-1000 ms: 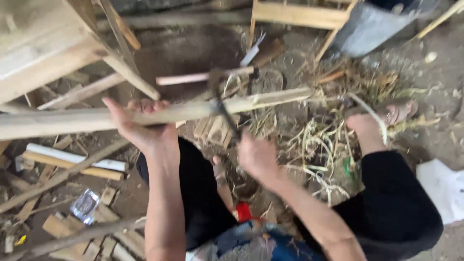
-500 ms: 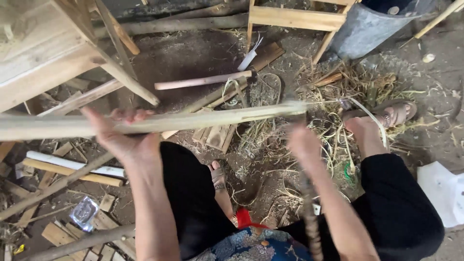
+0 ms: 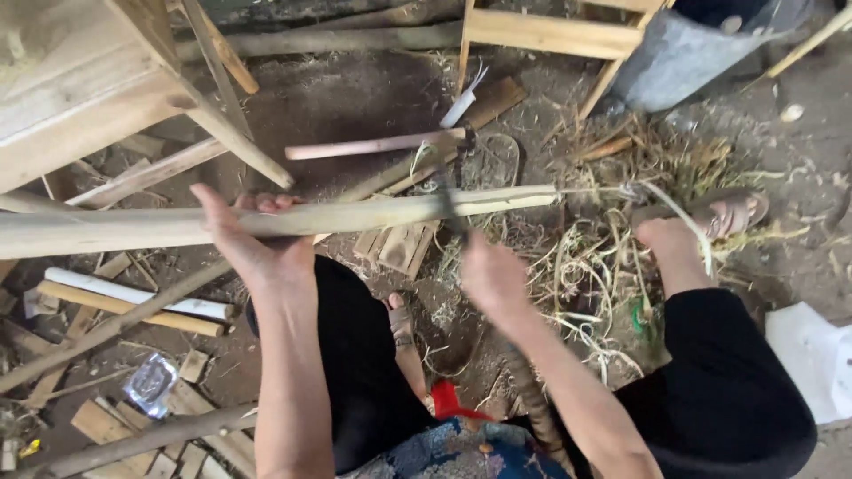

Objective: Shaving the outer layer of a wooden stick using a hand tool while sitting on the floor.

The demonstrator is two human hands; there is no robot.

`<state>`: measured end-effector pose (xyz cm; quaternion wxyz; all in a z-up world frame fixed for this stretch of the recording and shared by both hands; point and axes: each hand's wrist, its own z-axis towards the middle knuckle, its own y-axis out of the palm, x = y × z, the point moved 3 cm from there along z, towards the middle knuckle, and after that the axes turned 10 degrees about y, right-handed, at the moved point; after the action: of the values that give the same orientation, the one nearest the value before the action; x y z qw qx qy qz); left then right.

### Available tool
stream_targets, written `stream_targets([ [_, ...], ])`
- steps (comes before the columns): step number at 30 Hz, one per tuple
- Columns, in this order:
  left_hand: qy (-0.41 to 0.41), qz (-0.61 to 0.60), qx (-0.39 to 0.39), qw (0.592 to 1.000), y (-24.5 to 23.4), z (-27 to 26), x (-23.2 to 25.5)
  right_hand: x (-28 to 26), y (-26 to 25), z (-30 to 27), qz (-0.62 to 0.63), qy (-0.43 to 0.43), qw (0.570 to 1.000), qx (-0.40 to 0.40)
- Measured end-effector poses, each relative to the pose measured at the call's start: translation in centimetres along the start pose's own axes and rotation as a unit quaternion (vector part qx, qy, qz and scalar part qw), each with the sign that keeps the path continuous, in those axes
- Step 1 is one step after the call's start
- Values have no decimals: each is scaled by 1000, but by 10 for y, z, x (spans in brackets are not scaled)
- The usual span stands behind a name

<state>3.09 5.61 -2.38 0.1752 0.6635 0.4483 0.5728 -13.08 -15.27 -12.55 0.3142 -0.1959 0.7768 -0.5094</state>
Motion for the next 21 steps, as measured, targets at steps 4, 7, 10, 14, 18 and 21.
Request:
stream_targets([
  [4, -30, -12, 12, 999, -2, -1, 1, -33, -3, -26, 67, -143, 987, 25],
  [7, -30, -34, 40, 998, 8, -21, 15, 4, -2, 7, 54, -68, 996, 19],
  [10, -20, -32, 46, 998, 0, -17, 12, 29, 5, 22, 57, -2, 998, 21],
  [14, -12, -37, 60, 997, 6, -10, 14, 23, 11, 9, 94, -57, 991, 73],
  [18, -39, -22, 49, 998, -3, -2, 8, 3, -2, -11, 47, -103, 992, 62],
  [21, -56, -63, 89, 992, -7, 7, 13, 43, -11, 32, 2, 6, 1000, -21],
])
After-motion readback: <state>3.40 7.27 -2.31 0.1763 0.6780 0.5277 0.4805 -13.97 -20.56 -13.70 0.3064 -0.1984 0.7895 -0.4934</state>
